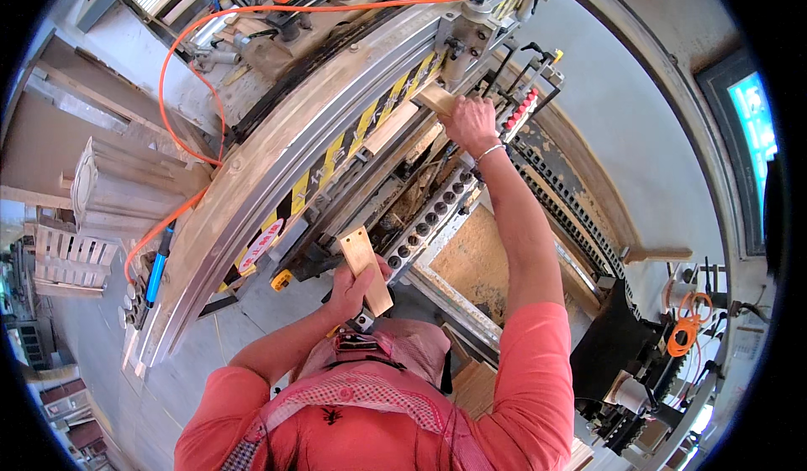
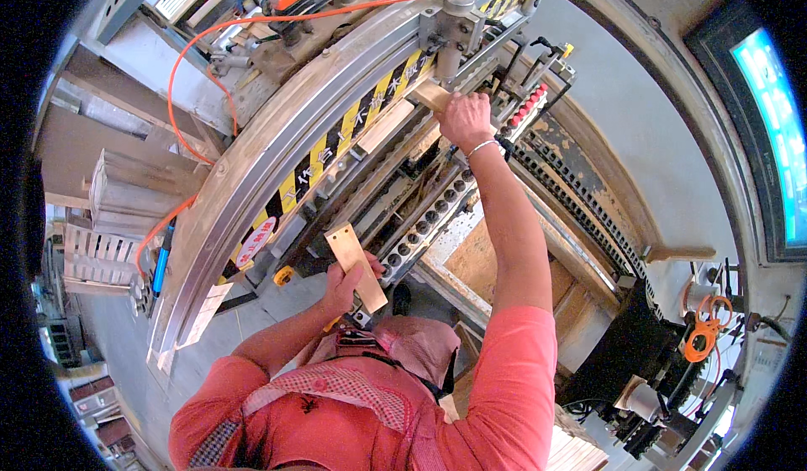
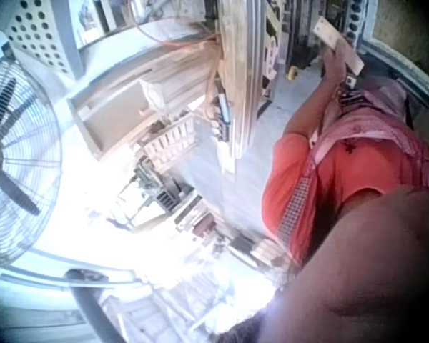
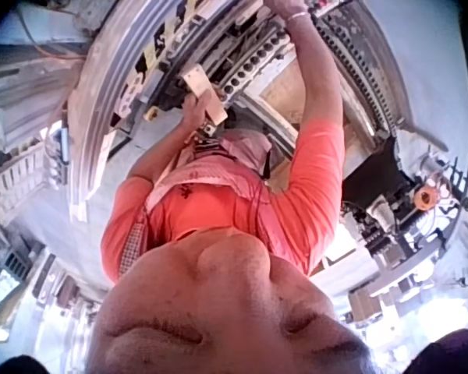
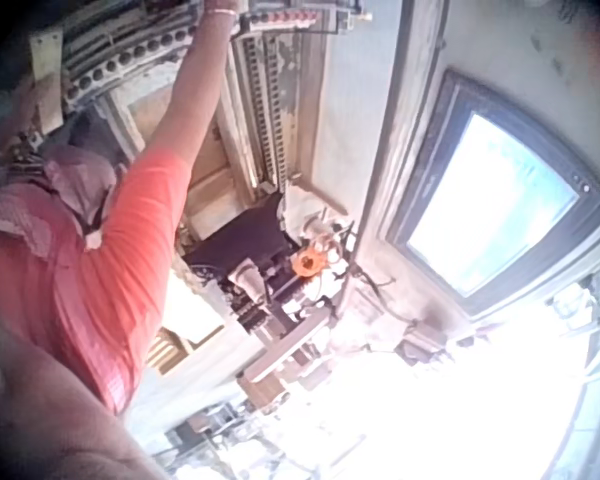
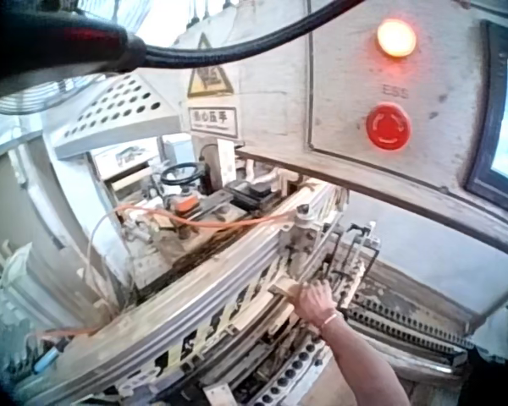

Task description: The person feeds small wooden planks into a woodworking machine one by one, guiding them through rollers and collecting the processed pieces. They repeatedly pick up planks from a nearby stack, insert them into the machine, and place the finished pieces onto a growing pile.

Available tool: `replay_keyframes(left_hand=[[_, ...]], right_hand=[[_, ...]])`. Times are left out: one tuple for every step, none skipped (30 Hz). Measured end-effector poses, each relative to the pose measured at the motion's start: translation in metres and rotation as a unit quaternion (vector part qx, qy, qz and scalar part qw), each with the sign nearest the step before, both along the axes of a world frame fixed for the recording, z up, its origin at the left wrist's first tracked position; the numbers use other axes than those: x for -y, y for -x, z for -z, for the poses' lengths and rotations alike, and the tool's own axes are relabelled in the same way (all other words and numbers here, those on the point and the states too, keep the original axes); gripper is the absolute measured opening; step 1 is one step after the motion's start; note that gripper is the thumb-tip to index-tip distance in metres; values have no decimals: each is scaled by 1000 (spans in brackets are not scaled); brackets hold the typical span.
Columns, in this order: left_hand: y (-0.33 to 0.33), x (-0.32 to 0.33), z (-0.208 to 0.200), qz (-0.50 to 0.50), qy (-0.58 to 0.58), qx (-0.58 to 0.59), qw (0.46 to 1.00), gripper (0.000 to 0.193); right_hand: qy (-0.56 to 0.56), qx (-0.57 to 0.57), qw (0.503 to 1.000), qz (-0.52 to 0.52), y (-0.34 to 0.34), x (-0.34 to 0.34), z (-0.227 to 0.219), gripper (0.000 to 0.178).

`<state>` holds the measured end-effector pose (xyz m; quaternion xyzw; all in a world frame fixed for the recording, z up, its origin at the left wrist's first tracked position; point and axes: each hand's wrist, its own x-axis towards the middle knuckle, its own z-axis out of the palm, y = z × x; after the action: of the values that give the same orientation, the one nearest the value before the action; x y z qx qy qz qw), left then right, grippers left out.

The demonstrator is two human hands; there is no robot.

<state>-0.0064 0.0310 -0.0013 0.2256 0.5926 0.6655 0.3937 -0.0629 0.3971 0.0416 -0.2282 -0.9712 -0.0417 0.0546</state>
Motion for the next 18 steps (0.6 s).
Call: replay_keyframes(left_hand=[[-1, -1, -5, -10, -3, 5, 1000, 26], [-2, -2, -8, -19, -6, 10, 1000, 23], [-2, -2, -8, -17, -8, 13, 1000, 23], [-2, -2, -8, -15, -10, 17, 1000, 24], [-2, -1, -8, -13, -13, 20, 1000, 24], [-2, -1, -7, -9, -13, 15, 1000, 25], [0, 1, -7, -4, -12, 10, 1000, 26], [0, 1, -7, 1, -11, 4, 1000, 26], [0, 1, -6, 4, -6, 1, 1000, 28], [0, 1, -5, 4, 0, -3, 1000, 29], [0, 2, -4, 4, 6, -7, 1000, 31], [-1, 3, -3, 5, 2, -6, 1000, 31], [-2, 3, -2, 6, -1, -5, 1000, 31], [-2, 3, -1, 8, -5, -4, 1000, 32], [-1, 3, 0, 11, -6, -4, 1000, 32], [0, 2, -2, 15, -8, -3, 1000, 32], [0, 1, -4, 18, -9, -3, 1000, 32], [-3, 0, -7, -12, -25, 0, 1000, 25]], right_hand=[[0, 2, 1000, -2, 2, 0, 0, 44], [1, 1, 1000, -6, 3, 0, 0, 44], [2, 0, 1000, -10, 2, 1, 0, 44], [2, -1, 1000, -15, 1, 1, -2, 44], [4, 4, 1000, -12, 2, 1, -3, 44], [6, 10, 1000, -8, 3, 1, -4, 44], [9, 14, 1000, -4, 4, 1, -5, 44], [8, 12, 1000, -4, 4, 1, -4, 44], [9, 11, 1000, -5, 4, 0, -2, 44], [12, 8, 1000, -8, 5, 0, -1, 44], [14, 5, 1000, -11, 5, 0, -1, 44], [16, 13, 1000, -9, 4, -1, -1, 43], [11, 10, 1000, -13, 4, -2, -1, 43], [13, 13, 1000, -10, 3, -2, 0, 43], [16, 15, 1000, -8, 4, -2, 0, 43], [21, 8, 1000, -3, 5, -1, 1, 44], [30, 17, 999, 8, 4, -1, 1, 45], [38, 14, 999, 13, 5, 1, 1, 45]])
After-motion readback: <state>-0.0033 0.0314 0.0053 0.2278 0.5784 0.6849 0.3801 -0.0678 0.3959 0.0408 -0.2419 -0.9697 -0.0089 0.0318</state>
